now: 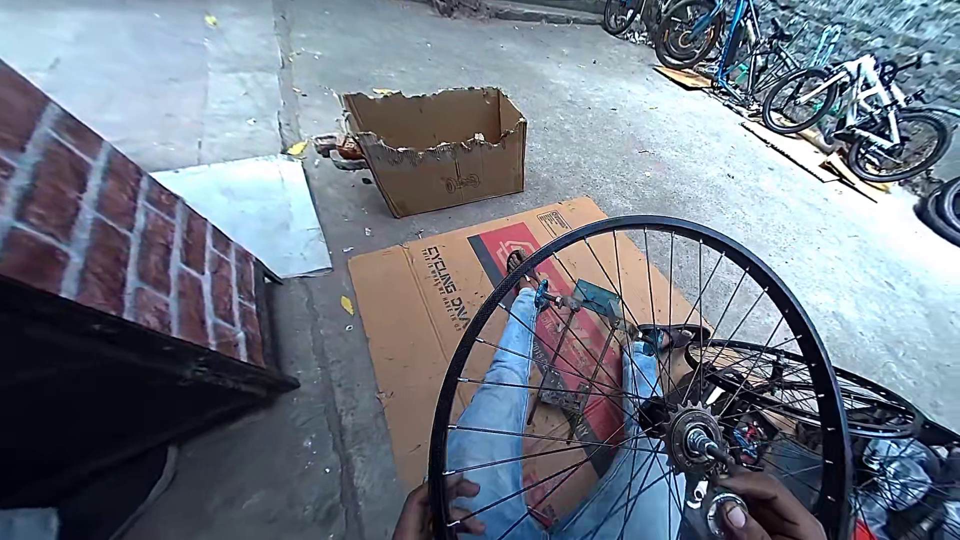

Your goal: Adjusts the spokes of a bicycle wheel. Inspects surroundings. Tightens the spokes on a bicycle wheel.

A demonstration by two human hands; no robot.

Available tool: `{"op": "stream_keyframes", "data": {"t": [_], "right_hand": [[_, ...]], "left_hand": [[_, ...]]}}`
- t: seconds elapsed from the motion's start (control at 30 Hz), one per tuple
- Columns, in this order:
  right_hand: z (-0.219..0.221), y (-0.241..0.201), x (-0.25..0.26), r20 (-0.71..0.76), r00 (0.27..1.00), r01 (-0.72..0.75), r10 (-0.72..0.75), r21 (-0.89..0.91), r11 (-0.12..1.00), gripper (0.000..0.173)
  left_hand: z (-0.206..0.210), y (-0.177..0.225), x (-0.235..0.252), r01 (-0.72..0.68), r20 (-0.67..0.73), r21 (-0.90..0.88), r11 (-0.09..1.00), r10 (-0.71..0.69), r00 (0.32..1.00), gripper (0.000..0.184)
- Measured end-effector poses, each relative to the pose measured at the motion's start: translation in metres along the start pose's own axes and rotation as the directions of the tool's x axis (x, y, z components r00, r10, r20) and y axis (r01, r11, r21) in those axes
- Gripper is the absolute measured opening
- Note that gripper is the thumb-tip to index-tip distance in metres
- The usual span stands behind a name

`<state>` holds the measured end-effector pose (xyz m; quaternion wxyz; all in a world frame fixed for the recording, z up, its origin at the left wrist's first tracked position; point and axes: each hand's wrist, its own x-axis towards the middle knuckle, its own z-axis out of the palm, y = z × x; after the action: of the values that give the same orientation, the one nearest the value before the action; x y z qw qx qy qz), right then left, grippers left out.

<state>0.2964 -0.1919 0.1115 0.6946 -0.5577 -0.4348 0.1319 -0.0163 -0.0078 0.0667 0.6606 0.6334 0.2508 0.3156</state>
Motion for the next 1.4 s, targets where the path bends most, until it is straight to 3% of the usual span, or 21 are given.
{"op": "stream_keyframes", "data": {"t": [0.1, 0.13, 0.23, 0.33, 0.43, 0.57, 0.7, 0.8, 0.93, 1.07, 1.17, 1.23, 1.3, 1.33, 1.4], "right_hand": [[-0.013, -0.018, 0.008, 0.145, 0.989, -0.004, 0.026, -0.152, 0.988, 0.019], [-0.016, -0.020, 0.009, 0.178, 0.983, -0.003, 0.038, -0.193, 0.981, 0.018], [-0.020, -0.018, 0.009, 0.241, 0.969, -0.003, 0.051, -0.198, 0.980, 0.019], [-0.030, -0.012, 0.012, 0.269, 0.961, -0.006, 0.060, -0.197, 0.980, 0.021], [-0.048, 0.001, 0.015, 0.223, 0.972, -0.029, 0.072, -0.192, 0.981, 0.022], [-0.077, 0.012, 0.020, 0.162, 0.982, -0.055, 0.098, -0.251, 0.966, 0.021], [-0.090, 0.020, 0.032, 0.204, 0.957, -0.134, 0.207, -0.321, 0.938, 0.021], [-0.090, 0.038, 0.040, 0.269, 0.924, -0.175, 0.272, -0.335, 0.926, 0.024], [-0.080, 0.066, 0.040, 0.303, 0.880, -0.272, 0.365, -0.308, 0.912, 0.025], [-0.081, 0.086, 0.030, 0.288, 0.872, -0.327, 0.395, -0.257, 0.909, 0.026], [-0.080, 0.102, 0.024, 0.308, 0.850, -0.387, 0.427, -0.185, 0.904, 0.025], [-0.083, 0.116, 0.021, 0.312, 0.832, -0.426, 0.460, -0.173, 0.888, 0.024], [-0.090, 0.129, 0.018, 0.297, 0.811, -0.473, 0.504, -0.172, 0.864, 0.023], [-0.094, 0.135, 0.016, 0.285, 0.801, -0.500, 0.527, -0.167, 0.850, 0.023], [-0.100, 0.143, 0.010, 0.249, 0.785, -0.546, 0.567, -0.155, 0.823, 0.022]], "left_hand": [[-0.011, 0.001, 0.059, 0.204, 0.030, -0.143, 0.969, -0.201, 0.979, 0.095], [-0.016, 0.003, 0.089, 0.247, 0.029, -0.195, 0.949, -0.246, 0.969, 0.095], [-0.028, 0.022, 0.174, 0.265, 0.125, -0.150, 0.953, -0.247, 0.961, 0.062], [-0.021, 0.037, 0.202, 0.185, 0.172, -0.064, 0.981, -0.172, 0.970, 0.062], [-0.004, 0.028, 0.177, 0.109, 0.115, -0.054, 0.993, -0.103, 0.988, 0.069], [0.024, -0.011, 0.084, 0.188, 0.023, -0.099, 0.977, -0.187, 0.982, 0.072], [0.029, -0.030, 0.021, 0.219, 0.012, -0.125, 0.968, -0.220, 0.976, 0.048], [0.020, -0.037, 0.046, 0.330, -0.063, -0.104, 0.938, -0.337, 0.939, 0.032], [0.010, -0.030, 0.086, 0.521, -0.013, -0.059, 0.852, -0.522, 0.853, 0.067], [-0.006, -0.033, 0.092, 0.382, 0.092, 0.164, 0.909, -0.400, 0.912, 0.072], [-0.005, -0.038, 0.089, 0.313, 0.050, 0.183, 0.932, -0.326, 0.944, 0.072], [0.001, -0.033, 0.083, 0.273, 0.006, 0.179, 0.945, -0.279, 0.960, 0.061], [0.008, -0.029, 0.072, 0.226, -0.025, 0.240, 0.944, -0.227, 0.974, 0.023], [0.014, -0.028, 0.063, 0.217, -0.011, 0.278, 0.936, -0.222, 0.975, 0.015], [0.031, -0.026, 0.038, 0.219, 0.044, 0.283, 0.934, -0.241, 0.970, 0.022]]}}
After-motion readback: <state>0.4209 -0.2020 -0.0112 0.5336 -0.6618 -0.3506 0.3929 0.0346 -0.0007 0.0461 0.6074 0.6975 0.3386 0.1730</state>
